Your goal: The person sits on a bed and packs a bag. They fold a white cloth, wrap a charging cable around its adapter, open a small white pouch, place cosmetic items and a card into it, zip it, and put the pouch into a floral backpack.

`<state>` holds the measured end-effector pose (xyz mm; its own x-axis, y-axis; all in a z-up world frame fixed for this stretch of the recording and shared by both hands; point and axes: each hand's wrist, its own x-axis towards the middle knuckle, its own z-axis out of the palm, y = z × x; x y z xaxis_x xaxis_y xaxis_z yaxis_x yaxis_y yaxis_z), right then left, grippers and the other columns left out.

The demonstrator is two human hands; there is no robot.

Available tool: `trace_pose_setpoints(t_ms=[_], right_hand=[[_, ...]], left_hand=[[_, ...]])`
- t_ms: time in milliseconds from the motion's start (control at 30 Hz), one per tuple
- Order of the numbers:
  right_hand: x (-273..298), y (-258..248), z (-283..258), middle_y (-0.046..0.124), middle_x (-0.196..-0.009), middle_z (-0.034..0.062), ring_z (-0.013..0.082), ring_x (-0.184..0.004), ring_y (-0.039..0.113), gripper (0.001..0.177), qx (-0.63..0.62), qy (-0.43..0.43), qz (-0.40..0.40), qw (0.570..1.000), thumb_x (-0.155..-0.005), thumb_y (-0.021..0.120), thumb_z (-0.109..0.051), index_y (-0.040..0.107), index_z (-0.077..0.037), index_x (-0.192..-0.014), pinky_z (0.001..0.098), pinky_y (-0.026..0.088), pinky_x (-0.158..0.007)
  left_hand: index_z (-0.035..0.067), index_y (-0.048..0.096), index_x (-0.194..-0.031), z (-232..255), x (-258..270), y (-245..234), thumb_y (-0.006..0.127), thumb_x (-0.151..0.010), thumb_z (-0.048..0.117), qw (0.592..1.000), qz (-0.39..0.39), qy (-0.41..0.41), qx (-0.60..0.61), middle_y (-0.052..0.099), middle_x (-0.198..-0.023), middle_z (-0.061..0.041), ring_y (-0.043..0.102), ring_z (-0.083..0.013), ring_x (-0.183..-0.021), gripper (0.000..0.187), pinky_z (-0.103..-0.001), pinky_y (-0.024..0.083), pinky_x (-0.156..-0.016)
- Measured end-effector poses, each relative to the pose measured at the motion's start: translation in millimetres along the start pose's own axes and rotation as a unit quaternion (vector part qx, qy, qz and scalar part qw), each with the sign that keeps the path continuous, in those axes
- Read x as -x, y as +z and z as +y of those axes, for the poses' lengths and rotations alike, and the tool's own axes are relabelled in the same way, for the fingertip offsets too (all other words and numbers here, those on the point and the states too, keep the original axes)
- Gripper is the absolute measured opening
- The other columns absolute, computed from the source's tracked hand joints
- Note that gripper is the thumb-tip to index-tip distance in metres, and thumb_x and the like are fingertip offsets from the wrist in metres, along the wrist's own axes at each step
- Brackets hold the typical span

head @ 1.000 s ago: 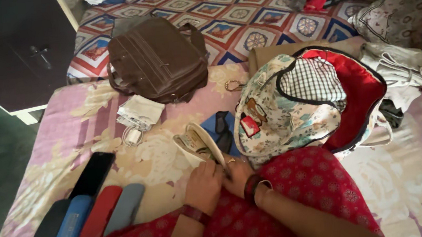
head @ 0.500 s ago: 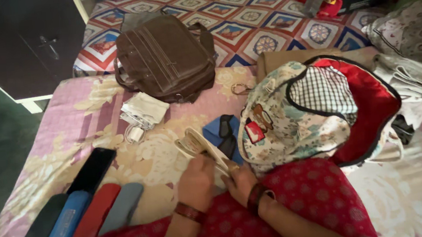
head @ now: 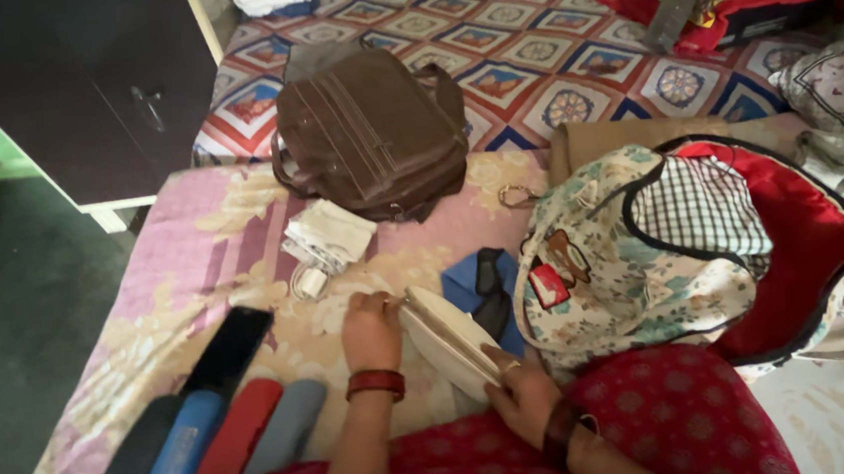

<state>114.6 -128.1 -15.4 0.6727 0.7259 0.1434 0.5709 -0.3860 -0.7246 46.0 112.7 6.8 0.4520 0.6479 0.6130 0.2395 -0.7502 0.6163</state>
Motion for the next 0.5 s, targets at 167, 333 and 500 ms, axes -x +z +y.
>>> trace_pose_setpoints(t_ms=[167,333,500], right_hand=[[-11,0,-11,0.070,-0.111,0.0248,0.0428,-0.099,0.067,0.065,0.061,-0.106,0.085,0.989,-0.080,0.080,-0.023,0.058,0.000,-0.137,0.0461,0.053,-0.087],[-53,16,-25,0.071,-0.115,0.0236,0.0387,-0.105,0.068,0.051,0.073,-0.050,0.057,0.994,-0.084,0.075,-0.026,0.064,-0.001,-0.126,0.0431,0.055,-0.089],[-50,12,-32,0.072,-0.111,0.0227,0.0406,-0.101,0.068,0.039,0.093,-0.098,0.054,0.989,-0.085,0.073,-0.020,0.069,-0.005,-0.121,0.0461,0.054,-0.087]], left_hand=[[0.006,0.077,-0.091,1,10,17,0.071,-0.088,0.019,0.998,-0.031,-0.034,0.045,0.067,-0.089,-0.018,0.065,-0.0397,-0.082,0.015,-0.049,0.053,-0.073],[0.008,0.077,-0.095,5,10,8,0.070,-0.090,0.020,0.996,-0.070,-0.034,0.035,0.068,-0.090,-0.017,0.066,-0.0391,-0.082,0.015,-0.048,0.054,-0.073],[0.008,0.077,-0.089,-2,12,1,0.071,-0.086,0.020,0.999,-0.040,-0.018,-0.004,0.068,-0.092,-0.016,0.066,-0.0389,-0.082,0.014,-0.048,0.054,-0.072]])
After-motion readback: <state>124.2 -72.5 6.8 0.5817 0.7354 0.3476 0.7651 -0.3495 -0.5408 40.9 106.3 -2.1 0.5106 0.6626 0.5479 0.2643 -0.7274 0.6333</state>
